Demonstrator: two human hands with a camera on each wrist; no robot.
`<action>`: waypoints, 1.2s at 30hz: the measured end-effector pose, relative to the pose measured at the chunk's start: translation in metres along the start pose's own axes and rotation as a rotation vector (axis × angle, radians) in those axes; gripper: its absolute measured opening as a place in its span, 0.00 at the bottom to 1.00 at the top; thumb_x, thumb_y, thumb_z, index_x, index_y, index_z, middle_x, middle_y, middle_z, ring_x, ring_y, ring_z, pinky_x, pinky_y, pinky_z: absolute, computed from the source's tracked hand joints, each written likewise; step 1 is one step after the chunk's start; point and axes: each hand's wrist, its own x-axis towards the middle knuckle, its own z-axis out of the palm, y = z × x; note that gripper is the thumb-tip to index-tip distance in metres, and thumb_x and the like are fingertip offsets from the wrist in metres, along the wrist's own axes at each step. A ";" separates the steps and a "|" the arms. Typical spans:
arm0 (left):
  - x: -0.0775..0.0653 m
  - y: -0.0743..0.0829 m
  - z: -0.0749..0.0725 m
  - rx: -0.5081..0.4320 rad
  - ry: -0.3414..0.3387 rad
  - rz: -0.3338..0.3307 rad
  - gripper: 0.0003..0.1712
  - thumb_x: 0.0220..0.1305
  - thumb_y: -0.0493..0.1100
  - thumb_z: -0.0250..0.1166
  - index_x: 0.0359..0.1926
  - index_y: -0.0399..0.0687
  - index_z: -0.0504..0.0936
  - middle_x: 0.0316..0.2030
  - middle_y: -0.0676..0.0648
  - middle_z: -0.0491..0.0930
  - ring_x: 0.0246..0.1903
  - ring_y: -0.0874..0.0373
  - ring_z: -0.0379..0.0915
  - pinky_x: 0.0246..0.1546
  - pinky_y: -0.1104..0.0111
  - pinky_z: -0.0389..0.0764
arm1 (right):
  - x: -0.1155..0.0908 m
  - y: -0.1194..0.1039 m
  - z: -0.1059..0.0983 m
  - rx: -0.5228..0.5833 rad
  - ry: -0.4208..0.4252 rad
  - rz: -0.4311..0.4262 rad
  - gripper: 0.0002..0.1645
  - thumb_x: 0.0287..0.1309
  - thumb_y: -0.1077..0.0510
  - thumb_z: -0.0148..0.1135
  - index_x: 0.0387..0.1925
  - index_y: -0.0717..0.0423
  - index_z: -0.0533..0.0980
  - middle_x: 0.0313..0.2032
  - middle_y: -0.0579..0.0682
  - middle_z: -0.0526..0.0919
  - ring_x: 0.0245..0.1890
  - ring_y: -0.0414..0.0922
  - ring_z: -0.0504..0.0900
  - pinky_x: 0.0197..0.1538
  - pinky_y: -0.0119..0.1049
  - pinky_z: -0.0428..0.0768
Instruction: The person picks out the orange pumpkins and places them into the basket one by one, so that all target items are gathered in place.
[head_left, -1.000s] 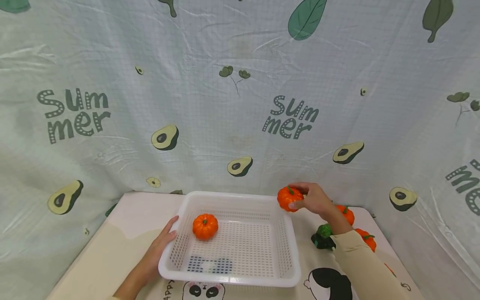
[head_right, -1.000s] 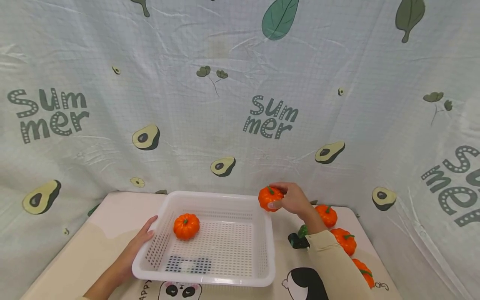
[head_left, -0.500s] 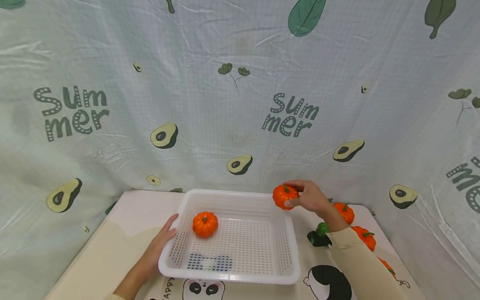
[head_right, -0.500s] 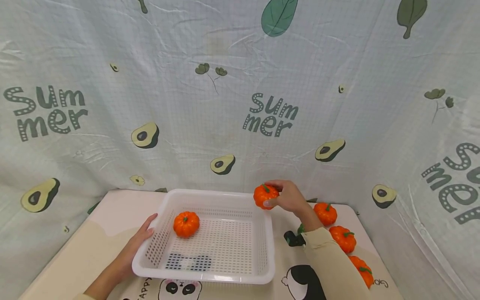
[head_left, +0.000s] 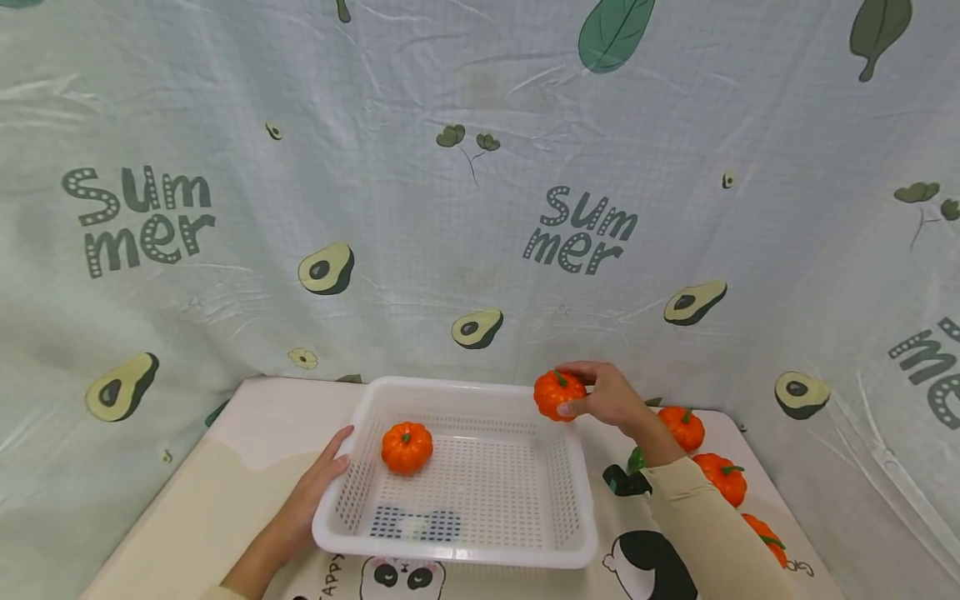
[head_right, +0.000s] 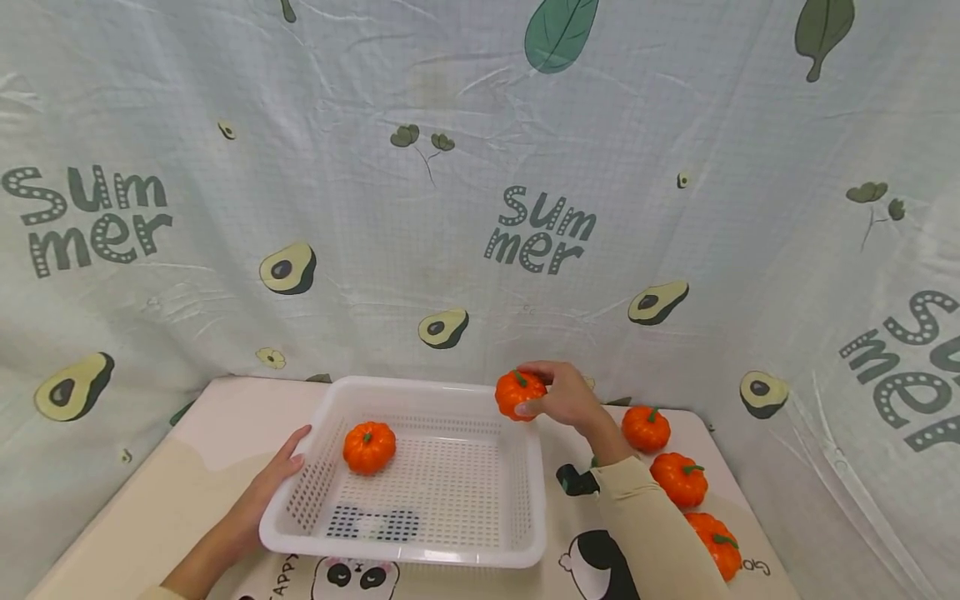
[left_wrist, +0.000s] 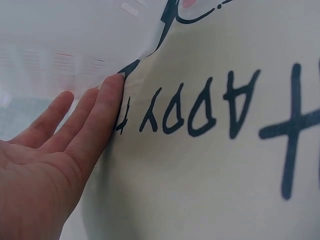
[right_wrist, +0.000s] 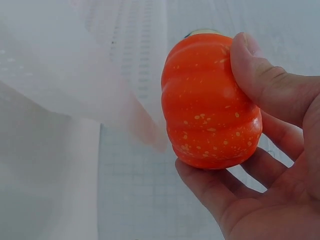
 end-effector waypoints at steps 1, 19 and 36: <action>0.000 0.000 0.000 -0.005 -0.002 -0.002 0.36 0.82 0.56 0.40 0.84 0.63 0.42 0.84 0.38 0.42 0.72 0.38 0.61 0.66 0.52 0.75 | 0.000 -0.001 0.001 0.000 0.002 0.003 0.38 0.53 0.60 0.78 0.66 0.58 0.77 0.62 0.61 0.82 0.56 0.56 0.80 0.61 0.51 0.82; -0.002 -0.001 -0.001 0.009 0.004 0.002 0.35 0.83 0.56 0.40 0.84 0.63 0.43 0.84 0.38 0.42 0.73 0.39 0.62 0.66 0.54 0.75 | 0.002 -0.015 0.021 0.013 -0.030 -0.032 0.37 0.52 0.63 0.77 0.66 0.59 0.77 0.62 0.60 0.82 0.57 0.57 0.79 0.61 0.52 0.81; 0.001 -0.004 -0.001 -0.017 -0.002 0.017 0.36 0.82 0.56 0.41 0.84 0.64 0.44 0.84 0.38 0.45 0.70 0.39 0.65 0.66 0.52 0.77 | 0.010 -0.024 0.041 0.031 -0.037 -0.024 0.37 0.49 0.65 0.79 0.64 0.54 0.80 0.61 0.56 0.83 0.56 0.55 0.79 0.57 0.47 0.84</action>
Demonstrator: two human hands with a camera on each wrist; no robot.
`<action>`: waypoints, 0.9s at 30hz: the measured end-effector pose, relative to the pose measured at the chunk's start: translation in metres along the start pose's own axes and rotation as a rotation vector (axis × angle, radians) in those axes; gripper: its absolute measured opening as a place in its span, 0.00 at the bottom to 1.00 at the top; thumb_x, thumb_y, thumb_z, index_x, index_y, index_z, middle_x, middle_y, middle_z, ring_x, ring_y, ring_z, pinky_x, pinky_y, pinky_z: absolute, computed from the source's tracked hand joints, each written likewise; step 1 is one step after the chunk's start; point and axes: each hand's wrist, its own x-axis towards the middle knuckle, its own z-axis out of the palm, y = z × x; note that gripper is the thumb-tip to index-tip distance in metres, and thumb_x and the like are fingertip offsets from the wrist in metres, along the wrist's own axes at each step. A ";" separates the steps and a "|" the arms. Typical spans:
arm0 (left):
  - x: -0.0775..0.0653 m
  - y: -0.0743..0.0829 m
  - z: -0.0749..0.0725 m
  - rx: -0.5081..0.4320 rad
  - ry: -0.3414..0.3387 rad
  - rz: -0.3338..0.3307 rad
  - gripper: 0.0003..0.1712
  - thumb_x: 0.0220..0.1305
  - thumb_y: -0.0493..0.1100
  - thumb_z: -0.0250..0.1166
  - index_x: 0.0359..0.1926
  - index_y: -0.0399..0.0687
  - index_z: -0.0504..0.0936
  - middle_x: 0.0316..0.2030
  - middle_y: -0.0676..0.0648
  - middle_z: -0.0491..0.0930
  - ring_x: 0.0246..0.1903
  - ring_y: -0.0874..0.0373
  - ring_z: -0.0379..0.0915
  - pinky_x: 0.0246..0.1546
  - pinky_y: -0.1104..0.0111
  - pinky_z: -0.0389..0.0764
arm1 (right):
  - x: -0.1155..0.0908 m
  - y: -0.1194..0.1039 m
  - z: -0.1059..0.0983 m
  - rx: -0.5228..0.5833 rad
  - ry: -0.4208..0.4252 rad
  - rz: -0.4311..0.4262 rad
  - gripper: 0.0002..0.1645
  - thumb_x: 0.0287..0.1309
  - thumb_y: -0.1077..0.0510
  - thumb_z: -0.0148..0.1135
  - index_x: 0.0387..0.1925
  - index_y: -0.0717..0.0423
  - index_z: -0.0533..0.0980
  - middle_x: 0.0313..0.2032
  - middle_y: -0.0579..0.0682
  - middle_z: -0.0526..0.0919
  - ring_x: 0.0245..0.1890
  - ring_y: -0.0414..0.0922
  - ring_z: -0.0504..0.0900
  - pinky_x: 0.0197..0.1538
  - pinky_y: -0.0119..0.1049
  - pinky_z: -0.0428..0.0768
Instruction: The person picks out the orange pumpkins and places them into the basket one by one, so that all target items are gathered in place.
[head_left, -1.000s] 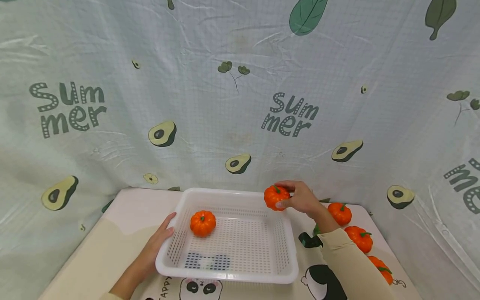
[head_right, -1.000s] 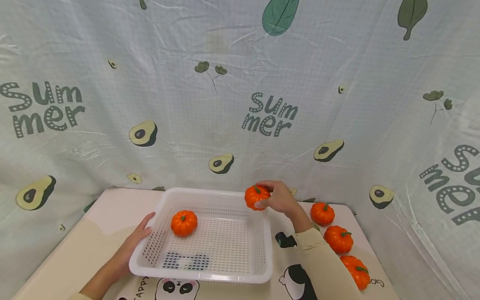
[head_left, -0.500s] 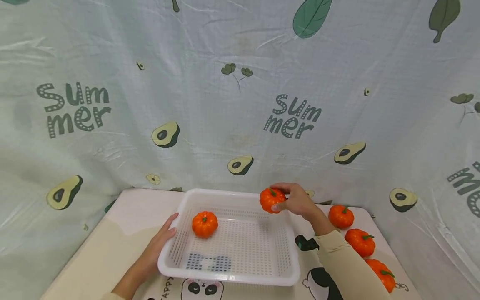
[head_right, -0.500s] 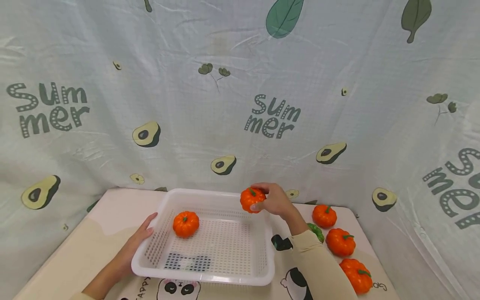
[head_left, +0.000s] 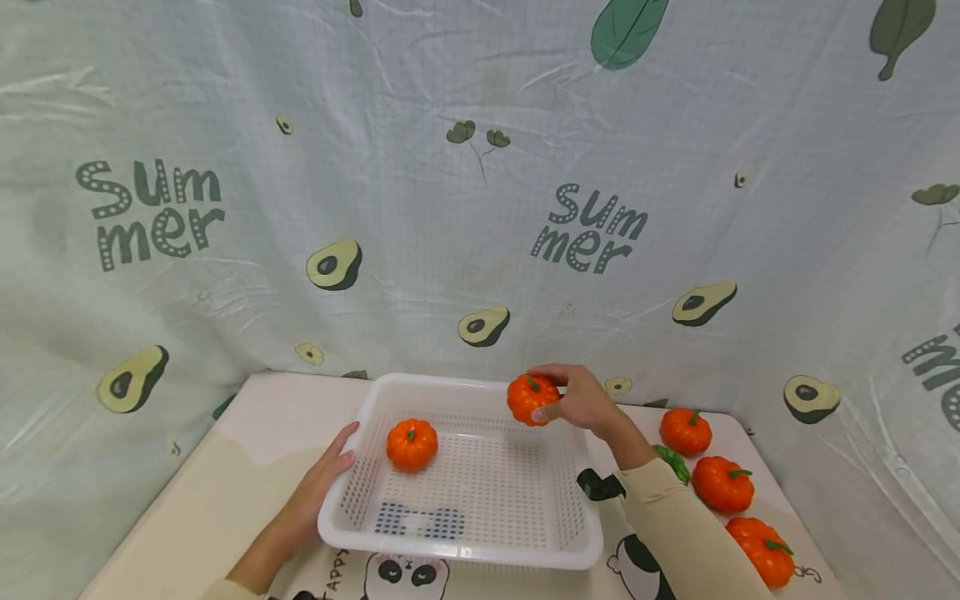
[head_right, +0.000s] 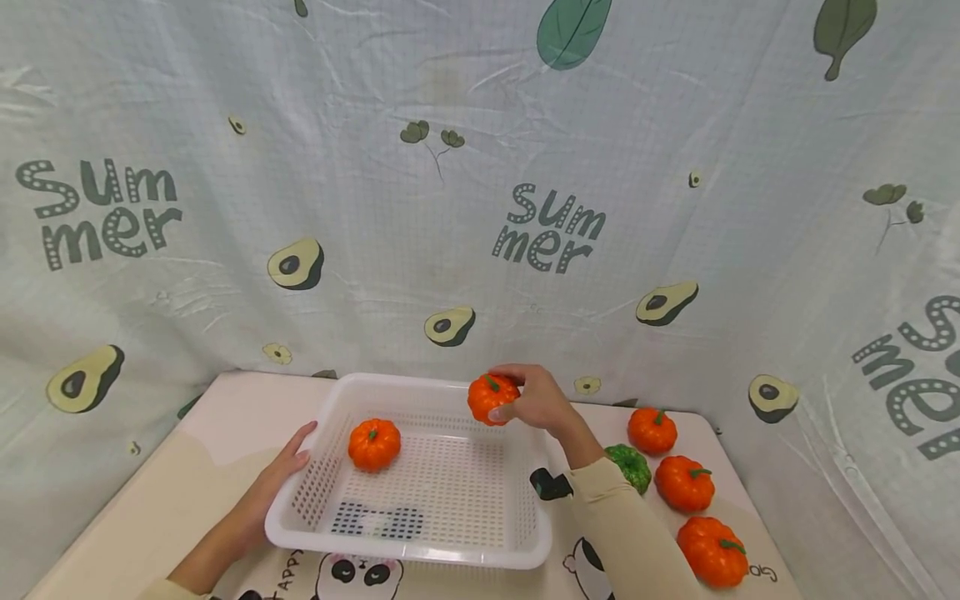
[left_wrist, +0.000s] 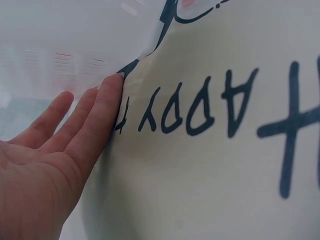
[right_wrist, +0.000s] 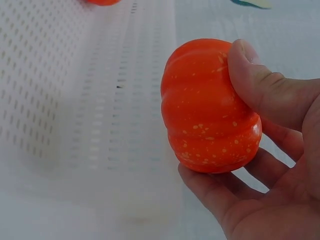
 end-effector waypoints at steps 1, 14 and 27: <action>0.000 0.000 0.000 -0.003 -0.004 0.000 0.36 0.82 0.56 0.41 0.84 0.64 0.43 0.84 0.38 0.44 0.70 0.39 0.64 0.66 0.53 0.76 | 0.000 -0.001 0.001 0.001 -0.002 -0.001 0.37 0.49 0.65 0.79 0.64 0.54 0.80 0.61 0.56 0.83 0.56 0.55 0.79 0.57 0.46 0.84; 0.000 0.000 -0.001 0.027 0.001 -0.002 0.36 0.82 0.57 0.41 0.84 0.64 0.43 0.84 0.37 0.44 0.72 0.36 0.63 0.68 0.43 0.75 | 0.005 -0.003 0.012 0.009 -0.032 -0.040 0.37 0.48 0.67 0.79 0.62 0.56 0.81 0.60 0.56 0.84 0.54 0.53 0.80 0.56 0.46 0.85; 0.000 0.002 0.000 0.005 0.000 0.005 0.36 0.82 0.56 0.41 0.84 0.64 0.44 0.83 0.37 0.48 0.69 0.39 0.66 0.65 0.49 0.78 | 0.008 -0.006 0.025 0.018 -0.052 -0.042 0.37 0.46 0.68 0.79 0.61 0.54 0.82 0.58 0.55 0.85 0.52 0.53 0.81 0.54 0.45 0.85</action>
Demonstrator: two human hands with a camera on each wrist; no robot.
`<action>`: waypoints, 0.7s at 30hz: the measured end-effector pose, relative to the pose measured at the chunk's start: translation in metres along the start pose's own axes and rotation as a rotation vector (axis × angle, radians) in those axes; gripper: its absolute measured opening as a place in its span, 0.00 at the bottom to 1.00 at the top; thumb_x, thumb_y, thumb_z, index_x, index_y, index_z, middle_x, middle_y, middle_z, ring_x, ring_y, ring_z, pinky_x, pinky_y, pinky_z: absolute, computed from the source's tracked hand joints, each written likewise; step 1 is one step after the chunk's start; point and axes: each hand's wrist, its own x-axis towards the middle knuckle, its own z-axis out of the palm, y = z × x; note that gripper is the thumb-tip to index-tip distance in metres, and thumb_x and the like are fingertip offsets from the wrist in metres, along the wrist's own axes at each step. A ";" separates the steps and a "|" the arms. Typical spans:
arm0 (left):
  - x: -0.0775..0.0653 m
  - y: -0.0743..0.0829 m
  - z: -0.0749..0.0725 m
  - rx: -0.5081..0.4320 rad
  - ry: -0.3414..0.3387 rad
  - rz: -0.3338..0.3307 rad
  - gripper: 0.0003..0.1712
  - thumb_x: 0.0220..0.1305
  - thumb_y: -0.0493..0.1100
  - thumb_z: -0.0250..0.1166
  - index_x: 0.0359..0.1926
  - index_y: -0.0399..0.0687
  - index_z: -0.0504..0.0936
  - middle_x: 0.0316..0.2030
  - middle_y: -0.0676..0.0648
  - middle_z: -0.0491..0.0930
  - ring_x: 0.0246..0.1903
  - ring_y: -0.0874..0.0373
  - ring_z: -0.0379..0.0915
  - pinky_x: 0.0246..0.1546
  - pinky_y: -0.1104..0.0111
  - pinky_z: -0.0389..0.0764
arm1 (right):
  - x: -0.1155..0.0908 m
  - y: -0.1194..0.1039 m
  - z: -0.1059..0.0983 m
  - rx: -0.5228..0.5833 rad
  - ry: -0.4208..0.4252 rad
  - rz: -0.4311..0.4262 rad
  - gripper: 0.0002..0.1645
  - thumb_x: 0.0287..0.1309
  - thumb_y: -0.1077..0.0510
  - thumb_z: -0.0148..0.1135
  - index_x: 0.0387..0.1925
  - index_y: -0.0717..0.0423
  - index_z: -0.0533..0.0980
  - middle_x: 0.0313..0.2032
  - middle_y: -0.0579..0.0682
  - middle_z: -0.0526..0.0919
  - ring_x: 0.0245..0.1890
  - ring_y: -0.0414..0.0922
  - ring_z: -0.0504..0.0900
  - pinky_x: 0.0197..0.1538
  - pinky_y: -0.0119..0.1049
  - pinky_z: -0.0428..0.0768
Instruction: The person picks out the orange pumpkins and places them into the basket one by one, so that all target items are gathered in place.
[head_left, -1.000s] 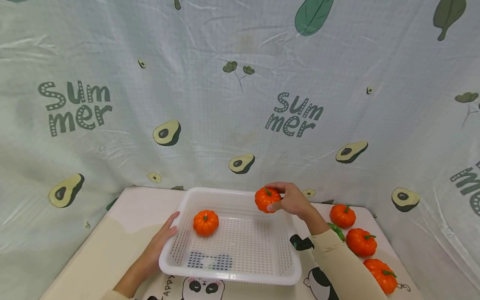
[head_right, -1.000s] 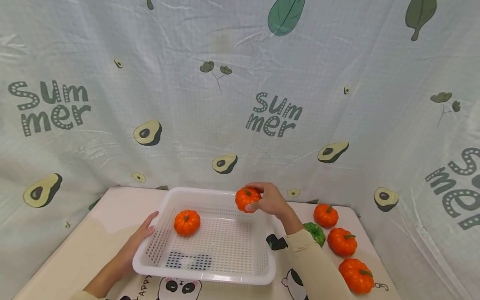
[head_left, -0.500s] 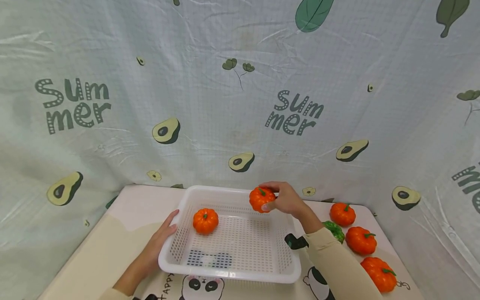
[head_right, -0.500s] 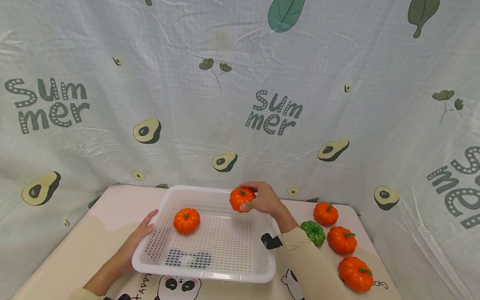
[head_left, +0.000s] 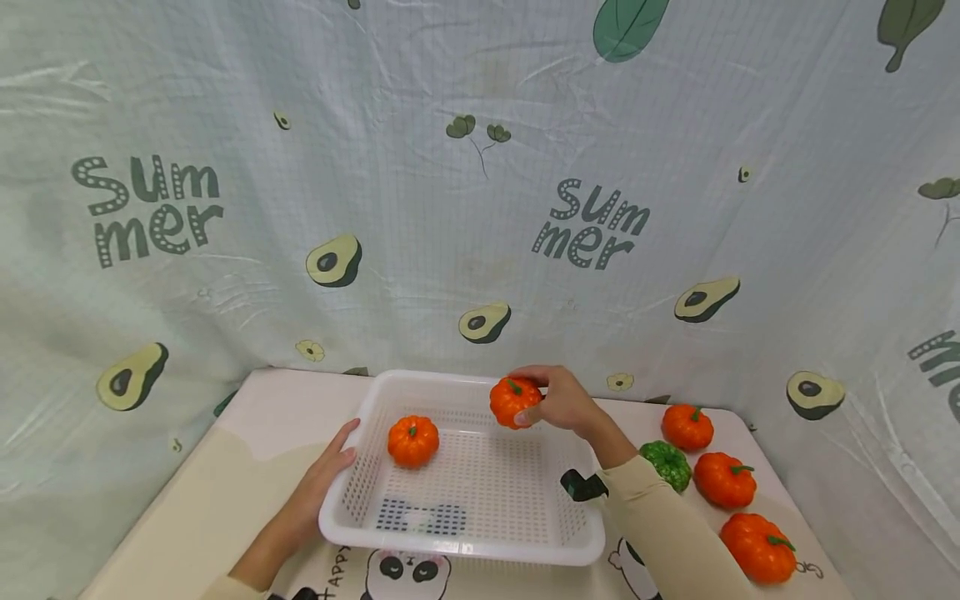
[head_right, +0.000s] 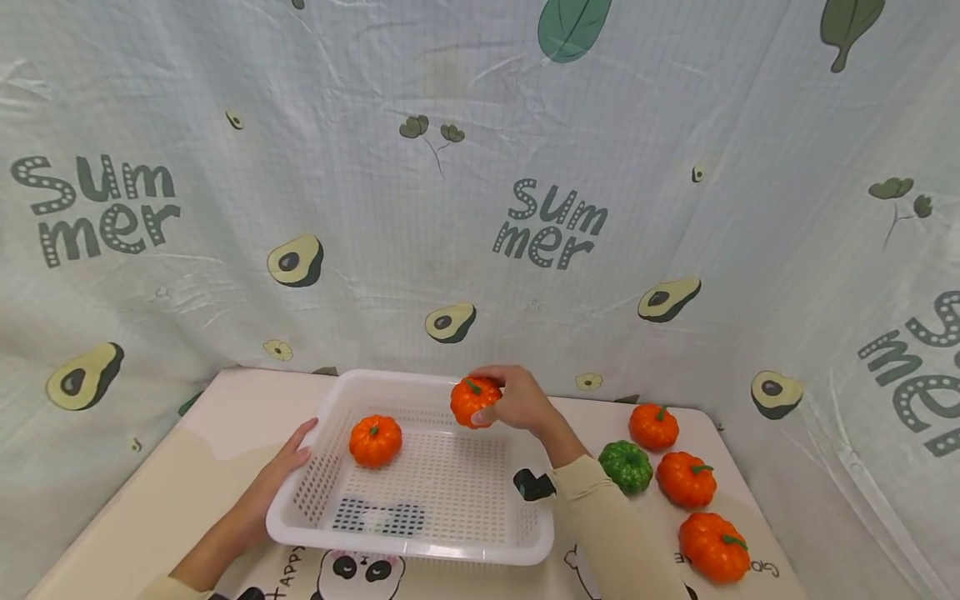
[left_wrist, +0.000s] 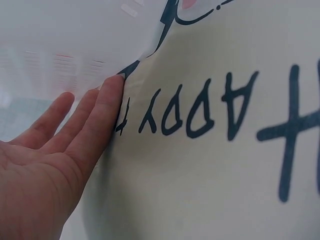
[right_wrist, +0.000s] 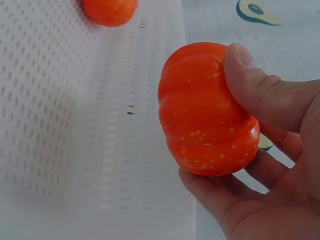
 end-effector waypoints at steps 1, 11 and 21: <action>0.000 0.000 0.000 0.001 0.000 -0.002 0.36 0.82 0.56 0.41 0.84 0.64 0.44 0.83 0.37 0.47 0.69 0.39 0.67 0.65 0.50 0.78 | 0.000 0.000 0.002 0.001 -0.001 -0.005 0.37 0.46 0.69 0.78 0.61 0.55 0.82 0.58 0.55 0.85 0.52 0.53 0.81 0.54 0.45 0.85; 0.001 0.000 0.000 -0.008 -0.015 0.003 0.36 0.83 0.56 0.41 0.84 0.64 0.42 0.83 0.37 0.46 0.69 0.38 0.65 0.66 0.48 0.77 | 0.003 -0.004 0.012 -0.030 0.002 -0.005 0.37 0.46 0.67 0.79 0.61 0.54 0.82 0.58 0.54 0.85 0.53 0.52 0.80 0.56 0.47 0.85; 0.000 0.001 0.000 -0.001 -0.007 -0.011 0.36 0.83 0.57 0.40 0.84 0.63 0.42 0.84 0.38 0.44 0.71 0.39 0.64 0.65 0.55 0.76 | 0.006 -0.004 0.020 -0.020 0.005 0.023 0.38 0.45 0.68 0.80 0.62 0.51 0.82 0.58 0.52 0.85 0.53 0.51 0.81 0.60 0.49 0.84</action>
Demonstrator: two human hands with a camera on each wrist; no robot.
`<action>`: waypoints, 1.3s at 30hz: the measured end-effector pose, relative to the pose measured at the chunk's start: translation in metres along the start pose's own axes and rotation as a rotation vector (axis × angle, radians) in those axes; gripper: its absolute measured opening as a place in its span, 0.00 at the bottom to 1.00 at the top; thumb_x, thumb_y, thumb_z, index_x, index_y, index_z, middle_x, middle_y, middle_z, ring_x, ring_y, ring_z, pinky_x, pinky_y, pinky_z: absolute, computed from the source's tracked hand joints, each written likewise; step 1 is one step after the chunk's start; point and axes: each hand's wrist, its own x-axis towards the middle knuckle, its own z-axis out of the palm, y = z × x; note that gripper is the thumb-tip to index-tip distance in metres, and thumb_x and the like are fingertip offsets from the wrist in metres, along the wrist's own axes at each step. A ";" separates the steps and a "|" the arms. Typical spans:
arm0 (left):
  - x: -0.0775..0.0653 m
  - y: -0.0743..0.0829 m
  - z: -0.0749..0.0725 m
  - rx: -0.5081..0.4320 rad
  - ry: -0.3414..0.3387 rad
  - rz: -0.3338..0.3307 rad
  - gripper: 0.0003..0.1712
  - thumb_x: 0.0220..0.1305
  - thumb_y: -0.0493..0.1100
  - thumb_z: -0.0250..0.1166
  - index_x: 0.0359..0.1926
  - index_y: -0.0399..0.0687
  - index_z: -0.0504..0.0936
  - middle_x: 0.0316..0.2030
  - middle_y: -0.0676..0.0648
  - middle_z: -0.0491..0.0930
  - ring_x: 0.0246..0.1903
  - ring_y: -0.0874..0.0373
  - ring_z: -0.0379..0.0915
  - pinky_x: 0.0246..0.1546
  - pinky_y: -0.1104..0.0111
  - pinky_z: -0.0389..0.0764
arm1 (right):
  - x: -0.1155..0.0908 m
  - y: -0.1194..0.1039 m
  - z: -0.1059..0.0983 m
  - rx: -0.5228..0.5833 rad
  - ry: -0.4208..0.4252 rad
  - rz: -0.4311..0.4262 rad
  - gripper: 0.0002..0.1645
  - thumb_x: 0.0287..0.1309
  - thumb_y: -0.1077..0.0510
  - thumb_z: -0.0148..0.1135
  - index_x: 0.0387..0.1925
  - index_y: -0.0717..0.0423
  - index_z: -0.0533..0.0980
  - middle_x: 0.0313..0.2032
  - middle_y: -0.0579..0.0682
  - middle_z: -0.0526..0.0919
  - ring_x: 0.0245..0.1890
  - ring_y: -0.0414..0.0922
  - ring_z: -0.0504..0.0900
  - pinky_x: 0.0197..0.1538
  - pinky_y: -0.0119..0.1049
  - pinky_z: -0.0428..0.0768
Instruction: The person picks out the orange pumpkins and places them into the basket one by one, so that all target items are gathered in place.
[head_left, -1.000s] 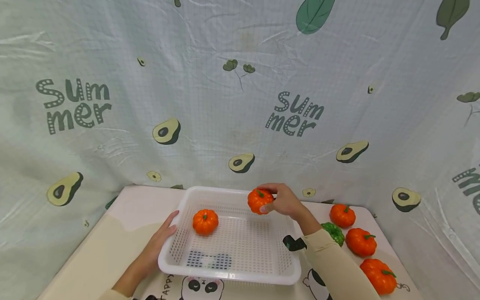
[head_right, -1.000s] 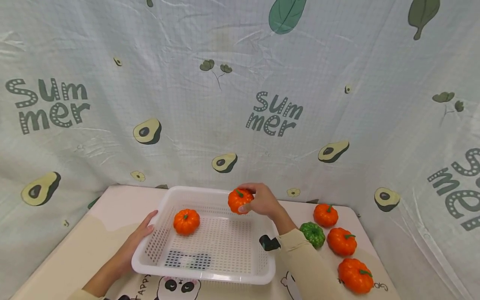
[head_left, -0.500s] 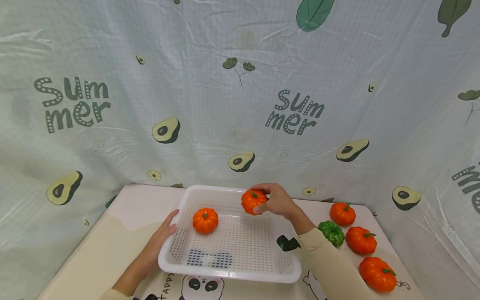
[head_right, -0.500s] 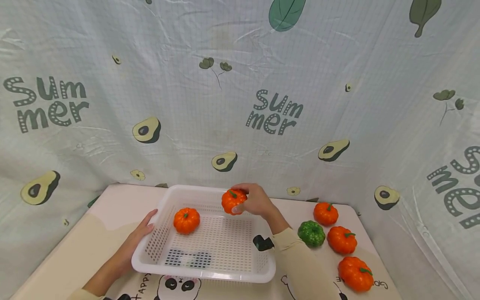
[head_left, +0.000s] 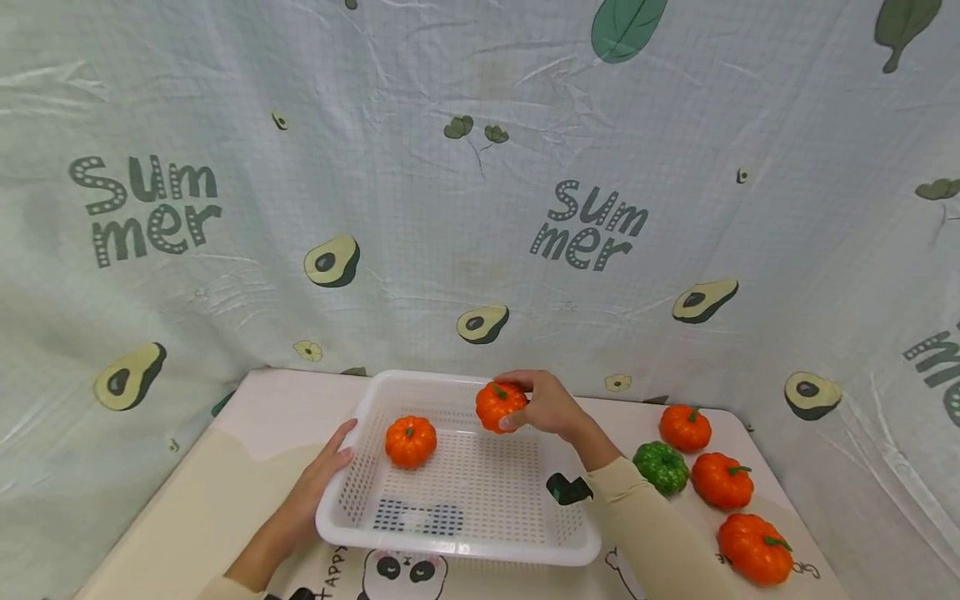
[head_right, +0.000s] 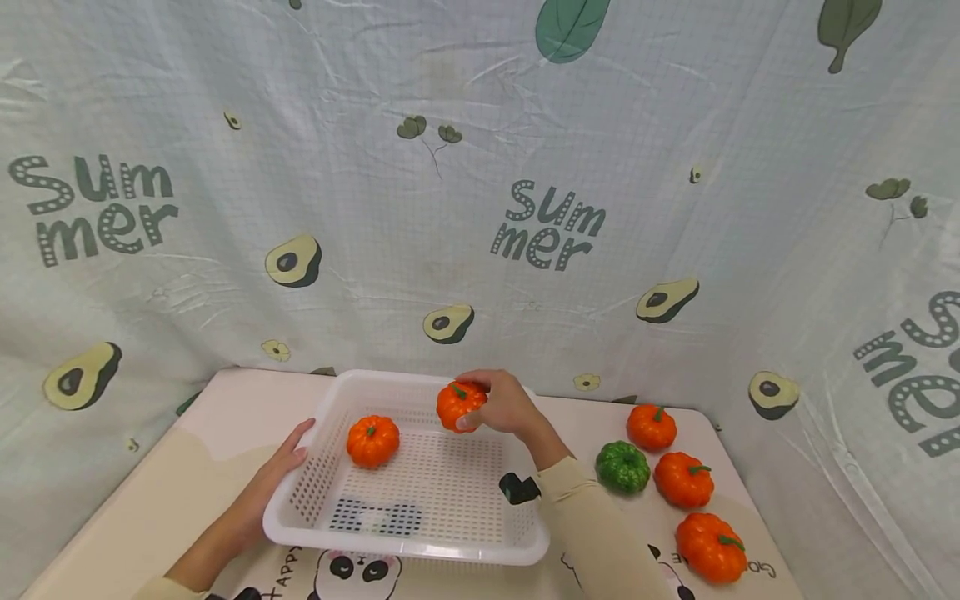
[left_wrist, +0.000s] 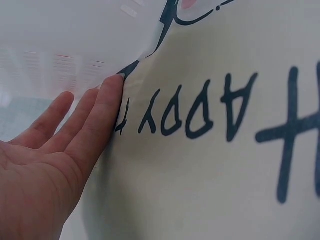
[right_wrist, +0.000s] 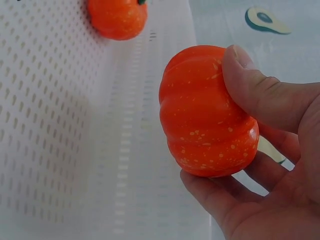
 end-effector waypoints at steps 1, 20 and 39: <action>0.000 0.000 0.000 -0.004 -0.002 0.001 0.36 0.83 0.57 0.40 0.84 0.63 0.42 0.84 0.37 0.44 0.70 0.39 0.64 0.65 0.54 0.76 | 0.000 0.000 0.001 0.001 0.000 0.003 0.38 0.45 0.68 0.80 0.62 0.50 0.82 0.59 0.51 0.85 0.54 0.51 0.80 0.60 0.50 0.84; 0.000 0.001 0.003 -0.044 -0.006 0.003 0.36 0.82 0.55 0.41 0.84 0.63 0.43 0.83 0.37 0.47 0.69 0.41 0.65 0.58 0.66 0.77 | 0.003 -0.001 0.012 0.019 -0.031 -0.014 0.37 0.45 0.65 0.81 0.61 0.51 0.82 0.59 0.51 0.85 0.54 0.51 0.80 0.58 0.48 0.84; -0.002 0.002 0.001 -0.042 -0.002 0.013 0.36 0.82 0.55 0.40 0.84 0.62 0.43 0.83 0.36 0.47 0.68 0.41 0.66 0.58 0.64 0.78 | 0.005 -0.006 0.023 -0.033 -0.057 -0.014 0.39 0.44 0.65 0.81 0.62 0.50 0.82 0.60 0.51 0.84 0.55 0.51 0.80 0.62 0.51 0.82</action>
